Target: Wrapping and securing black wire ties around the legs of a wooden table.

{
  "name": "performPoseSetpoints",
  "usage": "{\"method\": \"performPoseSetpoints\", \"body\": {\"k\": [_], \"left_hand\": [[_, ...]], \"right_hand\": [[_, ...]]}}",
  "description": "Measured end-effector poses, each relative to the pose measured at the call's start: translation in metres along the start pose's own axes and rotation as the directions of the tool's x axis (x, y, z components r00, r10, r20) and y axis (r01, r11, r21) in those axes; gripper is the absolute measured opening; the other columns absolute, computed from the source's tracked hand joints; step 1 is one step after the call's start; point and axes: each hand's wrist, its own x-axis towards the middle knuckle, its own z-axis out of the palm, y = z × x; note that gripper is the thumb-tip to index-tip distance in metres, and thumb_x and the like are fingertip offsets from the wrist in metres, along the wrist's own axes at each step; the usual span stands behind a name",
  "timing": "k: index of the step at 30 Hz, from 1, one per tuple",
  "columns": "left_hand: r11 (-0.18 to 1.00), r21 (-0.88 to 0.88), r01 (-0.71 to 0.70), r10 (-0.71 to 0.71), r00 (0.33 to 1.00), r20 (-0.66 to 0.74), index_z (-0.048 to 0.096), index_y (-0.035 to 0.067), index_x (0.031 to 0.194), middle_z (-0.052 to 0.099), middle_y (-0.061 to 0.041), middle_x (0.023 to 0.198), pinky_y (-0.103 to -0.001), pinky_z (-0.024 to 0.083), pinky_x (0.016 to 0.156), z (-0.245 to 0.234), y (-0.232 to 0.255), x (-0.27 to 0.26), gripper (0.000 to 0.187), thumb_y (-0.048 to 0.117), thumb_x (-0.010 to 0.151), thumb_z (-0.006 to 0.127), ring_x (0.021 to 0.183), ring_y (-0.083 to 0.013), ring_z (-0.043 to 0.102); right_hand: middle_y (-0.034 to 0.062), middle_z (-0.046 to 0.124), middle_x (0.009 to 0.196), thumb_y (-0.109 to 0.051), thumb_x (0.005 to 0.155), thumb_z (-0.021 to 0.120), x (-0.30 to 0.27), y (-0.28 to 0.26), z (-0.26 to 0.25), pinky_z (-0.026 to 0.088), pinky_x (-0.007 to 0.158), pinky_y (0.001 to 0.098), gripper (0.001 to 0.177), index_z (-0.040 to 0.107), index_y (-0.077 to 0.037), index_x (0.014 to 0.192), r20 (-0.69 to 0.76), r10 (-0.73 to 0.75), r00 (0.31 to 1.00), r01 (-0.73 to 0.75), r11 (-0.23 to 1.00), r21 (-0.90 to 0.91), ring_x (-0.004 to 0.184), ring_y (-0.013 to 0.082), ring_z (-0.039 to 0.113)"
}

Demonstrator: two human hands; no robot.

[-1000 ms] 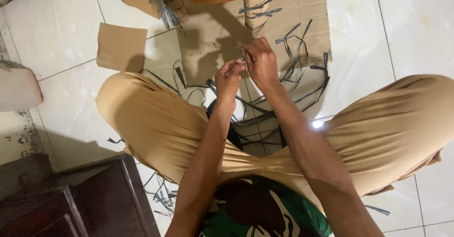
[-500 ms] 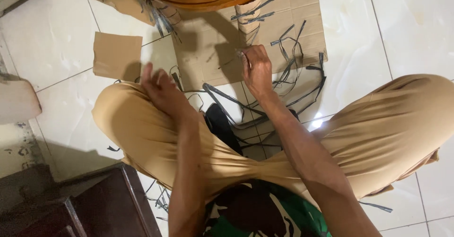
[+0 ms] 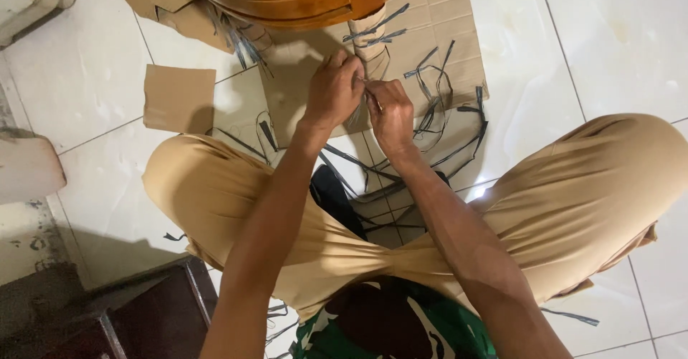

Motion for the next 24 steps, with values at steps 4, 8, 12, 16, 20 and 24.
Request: {"method": "performPoseSetpoints", "body": {"k": [4, 8, 12, 16, 20, 24], "left_hand": [[0.997, -0.045, 0.055, -0.058, 0.996, -0.064, 0.057, 0.014, 0.083, 0.059, -0.012, 0.081, -0.05, 0.053, 0.072, -0.026, 0.034, 0.001, 0.008, 0.018, 0.086, 0.064, 0.081, -0.0373, 0.066], [0.9, -0.18, 0.398, -0.375, 0.915, 0.147, 0.057, 0.02, 0.071, 0.062, -0.008, 0.066, -0.049, 0.054, 0.064, -0.017, 0.028, -0.001, 0.029, 0.041, 0.091, 0.053, 0.067, -0.0349, 0.067], [0.85, -0.224, 0.477, -0.439, 0.876, 0.198, 0.057, 0.022, 0.066, 0.061, -0.004, 0.061, -0.046, 0.052, 0.058, -0.01, 0.031, -0.003, 0.036, 0.045, 0.092, 0.05, 0.06, -0.0285, 0.066], [0.655, -0.426, 0.624, -0.542, 0.781, 0.31, 0.072, 0.018, 0.064, 0.067, -0.008, 0.06, -0.041, 0.052, 0.062, 0.001, 0.021, -0.01, 0.043, 0.051, 0.089, 0.057, 0.065, -0.0298, 0.069], [0.263, -0.731, 0.63, -0.607, 0.697, 0.383, 0.073, 0.01, 0.071, 0.065, -0.007, 0.065, -0.025, 0.048, 0.056, -0.005, 0.029, -0.016, 0.034, 0.04, 0.086, 0.074, 0.063, -0.015, 0.064], [0.017, -0.807, 0.59, -0.636, 0.629, 0.447, 0.074, 0.008, 0.081, 0.071, -0.004, 0.071, -0.017, 0.047, 0.055, -0.002, 0.026, -0.02, 0.025, 0.031, 0.086, 0.08, 0.063, -0.0096, 0.064]], "right_hand": [[0.0081, 0.072, 0.086, 0.008, 0.087, 0.075, 0.0, 0.0, -0.003, 0.057, 0.076, 0.0359, 0.015, 0.074, -0.005, 0.095, -0.044, -0.036, 0.998, 0.034, 0.999, -0.036, 0.086, 0.0277, 0.067], [0.0064, 0.071, 0.086, 0.006, 0.089, 0.075, 0.0, 0.009, 0.005, 0.056, 0.075, 0.0339, 0.014, 0.074, -0.007, 0.094, -0.108, -0.053, 0.993, 0.048, 0.998, -0.041, 0.084, 0.026, 0.067], [0.0065, 0.072, 0.086, 0.008, 0.089, 0.074, -0.001, 0.012, 0.007, 0.056, 0.075, 0.0339, 0.017, 0.073, -0.007, 0.095, -0.127, -0.046, 0.991, 0.041, 0.998, -0.041, 0.084, 0.0265, 0.067], [0.0052, 0.072, 0.088, 0.008, 0.091, 0.072, -0.002, 0.005, 0.008, 0.056, 0.074, 0.0327, 0.016, 0.074, -0.007, 0.095, -0.128, -0.044, 0.991, 0.05, 0.998, 0.042, 0.083, 0.0258, 0.067], [0.0095, 0.073, 0.092, 0.009, 0.095, 0.067, 0.003, -0.016, 0.001, 0.055, 0.072, 0.0355, 0.016, 0.073, -0.005, 0.097, -0.124, -0.035, 0.992, 0.05, 0.992, 0.118, 0.083, 0.0305, 0.066], [0.0099, 0.073, 0.094, 0.006, 0.098, 0.064, -0.002, -0.013, 0.009, 0.055, 0.072, 0.037, 0.014, 0.073, -0.005, 0.098, -0.147, 0.019, 0.989, 0.012, 0.979, 0.204, 0.084, 0.0324, 0.067]]}}
